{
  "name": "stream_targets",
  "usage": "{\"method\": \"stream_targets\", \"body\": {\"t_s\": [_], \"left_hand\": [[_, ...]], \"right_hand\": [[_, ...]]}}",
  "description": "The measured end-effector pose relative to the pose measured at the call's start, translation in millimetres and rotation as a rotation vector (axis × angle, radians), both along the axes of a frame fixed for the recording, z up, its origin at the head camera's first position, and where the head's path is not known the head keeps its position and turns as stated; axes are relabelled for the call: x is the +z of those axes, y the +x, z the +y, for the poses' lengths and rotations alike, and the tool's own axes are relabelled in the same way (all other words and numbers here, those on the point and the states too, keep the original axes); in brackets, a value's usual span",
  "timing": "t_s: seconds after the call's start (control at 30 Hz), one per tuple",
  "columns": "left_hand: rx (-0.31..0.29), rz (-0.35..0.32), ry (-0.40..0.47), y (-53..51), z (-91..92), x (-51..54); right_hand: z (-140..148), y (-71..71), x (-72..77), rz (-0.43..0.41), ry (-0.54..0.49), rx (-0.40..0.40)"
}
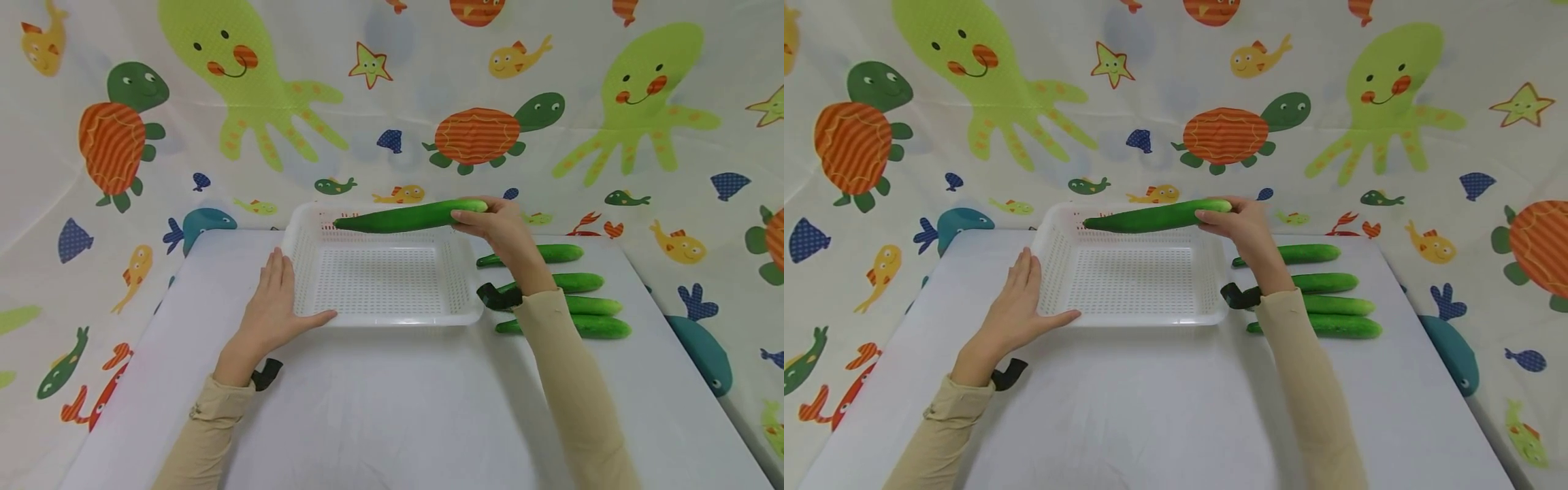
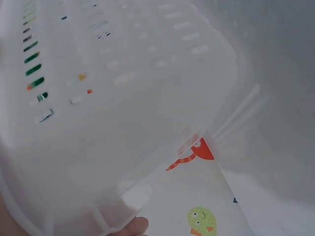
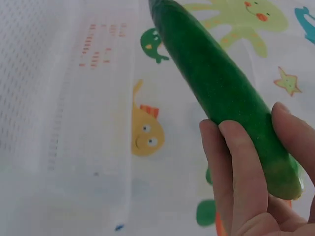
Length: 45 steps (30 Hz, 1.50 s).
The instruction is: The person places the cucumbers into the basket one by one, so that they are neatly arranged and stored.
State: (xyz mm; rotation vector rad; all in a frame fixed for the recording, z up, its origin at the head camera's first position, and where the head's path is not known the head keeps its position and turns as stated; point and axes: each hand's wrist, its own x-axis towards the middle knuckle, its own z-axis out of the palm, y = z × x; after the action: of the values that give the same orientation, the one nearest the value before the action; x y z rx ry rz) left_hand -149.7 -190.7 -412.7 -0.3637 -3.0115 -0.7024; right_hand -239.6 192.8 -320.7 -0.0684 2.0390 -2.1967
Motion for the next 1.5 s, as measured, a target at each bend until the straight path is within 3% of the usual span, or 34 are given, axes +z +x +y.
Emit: {"method": "stream_targets", "body": {"t_s": [0.2,0.5,0.73,0.97,1.13,1.3,1.5], "left_hand": [[-0.003,0.0,-0.001,0.6,-0.6,-0.3],[-0.003,0.009,-0.005,0.1,0.1,-0.4],[0.002,-0.002,-0.006,-0.4,0.7,-0.5],[0.001,-0.002,-0.01,-1.1,0.2,-1.7],[0.0,0.004,-0.01,-1.2,-0.5,-2.3],[-0.004,0.0,-0.005,-2.1,1.0,-2.4],[0.004,-0.011,-0.017,-0.1,0.1,-0.9]], "right_hand": [[-29,-15.6,-5.3,-0.052,-0.03,-0.014],[-52,-36.0,-28.1,-0.179,-0.133,-0.052],[-65,-44.8,-39.3,-0.259,-0.125,-0.07],[-73,-49.3,-50.8,-0.281,-0.107,-0.087],[-78,-50.3,-57.0,-0.254,-0.007,-0.087],[-81,-50.3,-62.5,-0.208,0.235,-0.108],[-84,-52.3,-69.8,-0.161,0.503,-0.063]]}}
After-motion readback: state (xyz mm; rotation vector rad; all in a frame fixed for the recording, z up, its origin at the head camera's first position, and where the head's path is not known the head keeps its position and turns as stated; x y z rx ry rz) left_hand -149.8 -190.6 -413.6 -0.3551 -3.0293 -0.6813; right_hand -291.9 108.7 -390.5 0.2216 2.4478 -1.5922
